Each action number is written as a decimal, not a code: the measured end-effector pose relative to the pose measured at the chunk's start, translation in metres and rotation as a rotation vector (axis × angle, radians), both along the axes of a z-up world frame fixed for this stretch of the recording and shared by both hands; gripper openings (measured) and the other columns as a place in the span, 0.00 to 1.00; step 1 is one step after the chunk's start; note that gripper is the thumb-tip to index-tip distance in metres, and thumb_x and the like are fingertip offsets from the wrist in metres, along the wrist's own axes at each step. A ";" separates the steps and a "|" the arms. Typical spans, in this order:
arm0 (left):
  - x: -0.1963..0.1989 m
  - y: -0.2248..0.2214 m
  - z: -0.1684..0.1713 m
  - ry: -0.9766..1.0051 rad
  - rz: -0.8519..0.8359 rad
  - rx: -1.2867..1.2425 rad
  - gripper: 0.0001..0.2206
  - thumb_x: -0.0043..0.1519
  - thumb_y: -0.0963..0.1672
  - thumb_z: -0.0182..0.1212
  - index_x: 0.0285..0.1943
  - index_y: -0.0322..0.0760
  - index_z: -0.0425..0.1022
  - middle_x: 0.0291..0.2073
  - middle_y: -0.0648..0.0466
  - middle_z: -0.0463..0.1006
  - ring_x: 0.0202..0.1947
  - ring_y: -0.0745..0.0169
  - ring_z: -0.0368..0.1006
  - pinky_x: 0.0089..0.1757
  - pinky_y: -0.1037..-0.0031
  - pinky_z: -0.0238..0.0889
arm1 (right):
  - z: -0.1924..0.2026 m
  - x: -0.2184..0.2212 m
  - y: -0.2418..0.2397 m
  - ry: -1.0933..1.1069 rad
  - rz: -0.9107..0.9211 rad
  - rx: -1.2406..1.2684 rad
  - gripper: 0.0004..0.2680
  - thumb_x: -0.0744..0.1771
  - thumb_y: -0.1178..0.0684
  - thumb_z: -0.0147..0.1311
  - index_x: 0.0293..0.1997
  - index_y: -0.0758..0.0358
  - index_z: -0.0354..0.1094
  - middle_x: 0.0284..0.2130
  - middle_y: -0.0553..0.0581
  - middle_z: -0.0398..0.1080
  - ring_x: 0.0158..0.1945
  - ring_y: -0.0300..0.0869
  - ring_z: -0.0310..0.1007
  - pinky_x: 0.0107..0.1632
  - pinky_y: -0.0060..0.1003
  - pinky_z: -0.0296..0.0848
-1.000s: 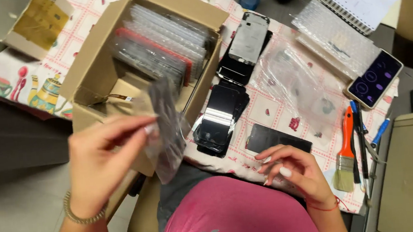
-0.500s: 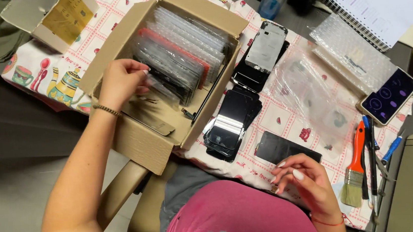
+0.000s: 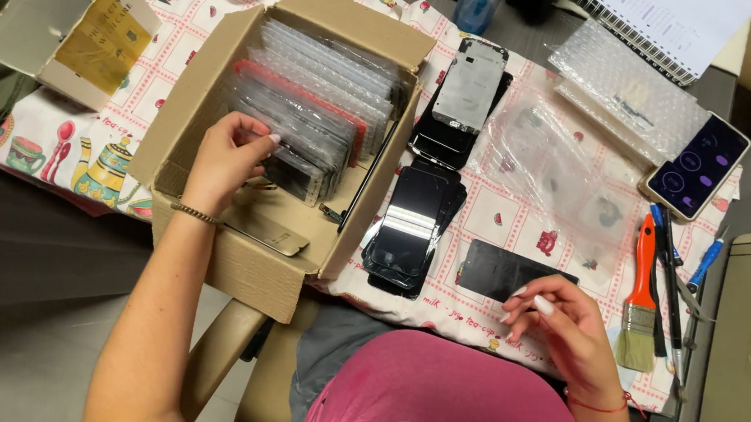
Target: The person picks up various phone screens and components from a table, placing them into a cardboard box containing multiple other screen panels.
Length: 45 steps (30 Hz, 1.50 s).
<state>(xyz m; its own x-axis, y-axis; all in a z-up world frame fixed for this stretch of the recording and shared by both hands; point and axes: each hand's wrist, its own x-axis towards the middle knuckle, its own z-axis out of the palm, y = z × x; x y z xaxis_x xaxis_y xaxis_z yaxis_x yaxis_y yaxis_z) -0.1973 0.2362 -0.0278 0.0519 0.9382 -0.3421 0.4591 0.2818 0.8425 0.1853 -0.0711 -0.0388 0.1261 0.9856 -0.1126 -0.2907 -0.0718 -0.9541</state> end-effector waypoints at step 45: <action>0.202 -0.168 -0.062 0.378 -1.086 0.919 0.31 0.60 0.55 0.63 0.68 0.35 0.68 0.58 0.38 0.75 0.64 0.39 0.66 0.67 0.40 0.39 | -0.043 0.078 0.038 -1.538 -0.308 -0.028 0.07 0.68 0.59 0.57 0.49 0.58 0.78 0.42 0.56 0.80 0.53 0.46 0.77 0.61 0.39 0.64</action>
<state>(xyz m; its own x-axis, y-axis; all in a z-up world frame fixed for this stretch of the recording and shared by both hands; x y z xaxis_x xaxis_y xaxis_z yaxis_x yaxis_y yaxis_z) 0.0048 0.0681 -0.0898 0.9023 0.3887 0.1866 0.3196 -0.8934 0.3159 0.2636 -0.0329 -0.0820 0.3206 0.9014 0.2911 0.9161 -0.2169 -0.3373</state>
